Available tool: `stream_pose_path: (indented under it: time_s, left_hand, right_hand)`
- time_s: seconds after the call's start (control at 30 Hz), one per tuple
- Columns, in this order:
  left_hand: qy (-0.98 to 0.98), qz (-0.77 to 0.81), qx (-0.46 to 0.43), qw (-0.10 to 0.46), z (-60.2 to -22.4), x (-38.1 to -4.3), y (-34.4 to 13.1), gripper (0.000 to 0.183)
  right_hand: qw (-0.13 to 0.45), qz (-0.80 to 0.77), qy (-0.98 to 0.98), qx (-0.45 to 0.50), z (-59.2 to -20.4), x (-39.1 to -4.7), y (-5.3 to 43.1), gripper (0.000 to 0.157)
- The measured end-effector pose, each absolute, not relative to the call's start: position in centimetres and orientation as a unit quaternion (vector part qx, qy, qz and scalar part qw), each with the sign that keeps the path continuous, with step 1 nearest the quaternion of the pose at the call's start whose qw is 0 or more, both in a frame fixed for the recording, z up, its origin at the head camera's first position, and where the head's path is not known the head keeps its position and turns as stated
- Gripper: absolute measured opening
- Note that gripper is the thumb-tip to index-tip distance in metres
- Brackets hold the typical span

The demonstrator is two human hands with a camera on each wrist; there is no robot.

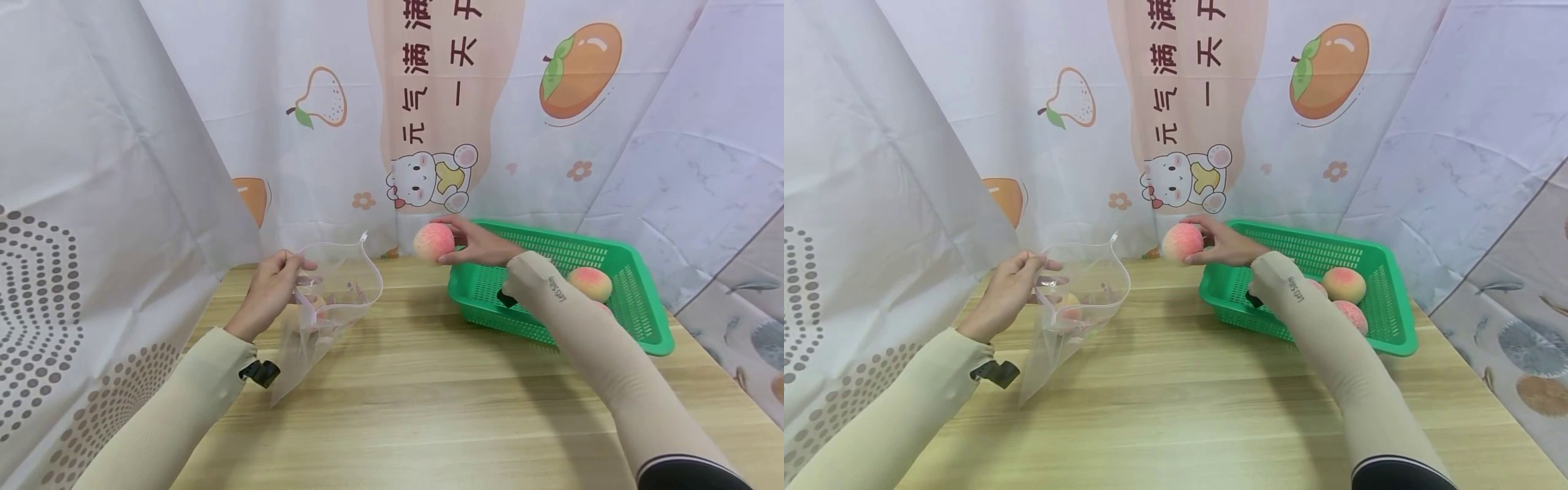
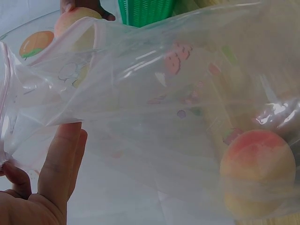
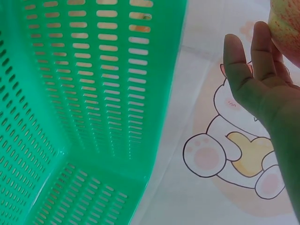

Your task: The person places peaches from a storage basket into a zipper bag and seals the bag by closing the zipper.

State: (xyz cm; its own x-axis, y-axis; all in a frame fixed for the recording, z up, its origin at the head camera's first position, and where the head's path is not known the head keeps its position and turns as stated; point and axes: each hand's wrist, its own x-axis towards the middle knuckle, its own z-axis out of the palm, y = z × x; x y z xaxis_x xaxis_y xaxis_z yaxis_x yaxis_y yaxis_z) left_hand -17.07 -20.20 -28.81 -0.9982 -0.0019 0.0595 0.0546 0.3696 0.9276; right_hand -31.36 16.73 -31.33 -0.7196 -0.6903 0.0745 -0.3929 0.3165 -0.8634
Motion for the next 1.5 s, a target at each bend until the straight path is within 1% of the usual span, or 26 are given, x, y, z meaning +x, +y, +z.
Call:
stream_pose_path:
  time_s: [0.53, 1.1, 1.5]
  left_hand:
    - [-0.827, -0.562, -0.019, 0.028, -28.8, -17.1, -20.1, 0.037]
    - [-0.836, -0.547, -0.023, 0.03, -28.8, -17.1, -20.1, 0.037]
    - [-0.833, -0.552, -0.023, 0.028, -28.8, -17.1, -20.0, 0.036]
  right_hand:
    - [0.169, -0.488, 0.779, -0.356, -31.2, -31.1, 15.0, 0.076]
    - [0.166, -0.49, 0.765, -0.384, -31.0, -30.7, 13.2, 0.076]
    - [0.185, -0.503, 0.742, -0.403, -30.7, -30.0, 11.6, 0.073]
